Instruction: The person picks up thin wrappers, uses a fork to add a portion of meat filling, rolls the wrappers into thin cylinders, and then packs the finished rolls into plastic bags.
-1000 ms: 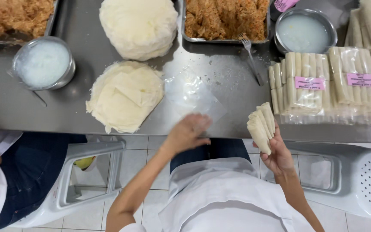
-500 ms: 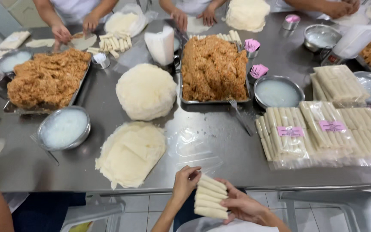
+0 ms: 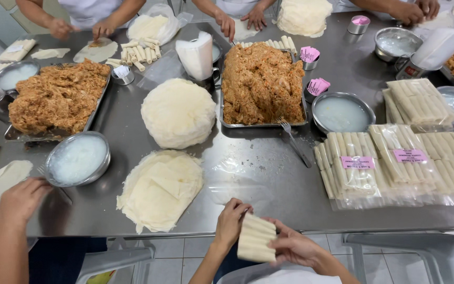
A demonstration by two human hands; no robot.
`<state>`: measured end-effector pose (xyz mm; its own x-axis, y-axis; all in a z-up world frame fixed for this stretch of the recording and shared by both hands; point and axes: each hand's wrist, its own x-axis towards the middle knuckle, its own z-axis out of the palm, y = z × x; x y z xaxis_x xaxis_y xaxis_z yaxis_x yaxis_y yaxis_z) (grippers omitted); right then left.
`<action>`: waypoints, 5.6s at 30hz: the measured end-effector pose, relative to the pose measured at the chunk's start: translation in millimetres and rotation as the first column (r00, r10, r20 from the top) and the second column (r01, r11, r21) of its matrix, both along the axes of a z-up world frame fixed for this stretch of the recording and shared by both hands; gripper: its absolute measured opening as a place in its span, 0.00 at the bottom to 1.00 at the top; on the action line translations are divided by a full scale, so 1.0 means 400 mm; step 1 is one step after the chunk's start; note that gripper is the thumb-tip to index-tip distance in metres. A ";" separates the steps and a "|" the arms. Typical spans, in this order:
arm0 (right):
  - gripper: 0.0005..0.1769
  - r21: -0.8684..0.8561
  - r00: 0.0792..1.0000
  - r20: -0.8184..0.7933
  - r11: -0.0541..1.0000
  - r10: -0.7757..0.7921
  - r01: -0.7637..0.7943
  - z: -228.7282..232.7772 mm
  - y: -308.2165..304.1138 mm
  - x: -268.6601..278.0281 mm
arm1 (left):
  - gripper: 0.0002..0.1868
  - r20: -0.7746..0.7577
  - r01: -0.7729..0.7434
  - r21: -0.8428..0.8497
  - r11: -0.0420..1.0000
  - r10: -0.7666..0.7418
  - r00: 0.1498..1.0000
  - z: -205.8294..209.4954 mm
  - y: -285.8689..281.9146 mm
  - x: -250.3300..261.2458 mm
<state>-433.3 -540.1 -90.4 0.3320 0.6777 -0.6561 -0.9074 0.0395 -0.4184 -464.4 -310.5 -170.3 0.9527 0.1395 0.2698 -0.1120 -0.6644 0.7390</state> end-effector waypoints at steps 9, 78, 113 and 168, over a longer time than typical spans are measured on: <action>0.46 -0.088 0.982 0.138 0.985 -0.132 0.145 -0.087 0.001 0.015 | 0.09 0.060 0.089 0.194 0.977 -0.102 0.993 -0.042 0.027 0.005; 0.58 -0.170 0.277 0.956 0.950 0.094 0.263 -0.046 0.148 0.044 | 0.12 0.389 -0.133 0.448 0.884 -0.058 0.920 0.134 -0.123 0.038; 0.52 -0.349 0.555 0.829 0.841 0.072 0.413 -0.006 0.184 0.090 | 0.06 0.384 0.221 -0.334 0.916 -0.082 0.920 0.257 -0.069 -0.055; 0.13 -0.320 -0.296 0.755 0.723 0.585 0.612 -0.093 0.017 0.098 | 0.28 -0.221 0.262 -0.317 0.912 -0.340 0.914 0.051 0.008 0.307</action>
<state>-393.9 -533.5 -127.5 0.7978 0.4430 0.4091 0.5994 -0.6562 -0.4584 -341.8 -307.1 -150.0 0.9910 -0.1340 -0.0055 -0.0485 -0.3964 0.9168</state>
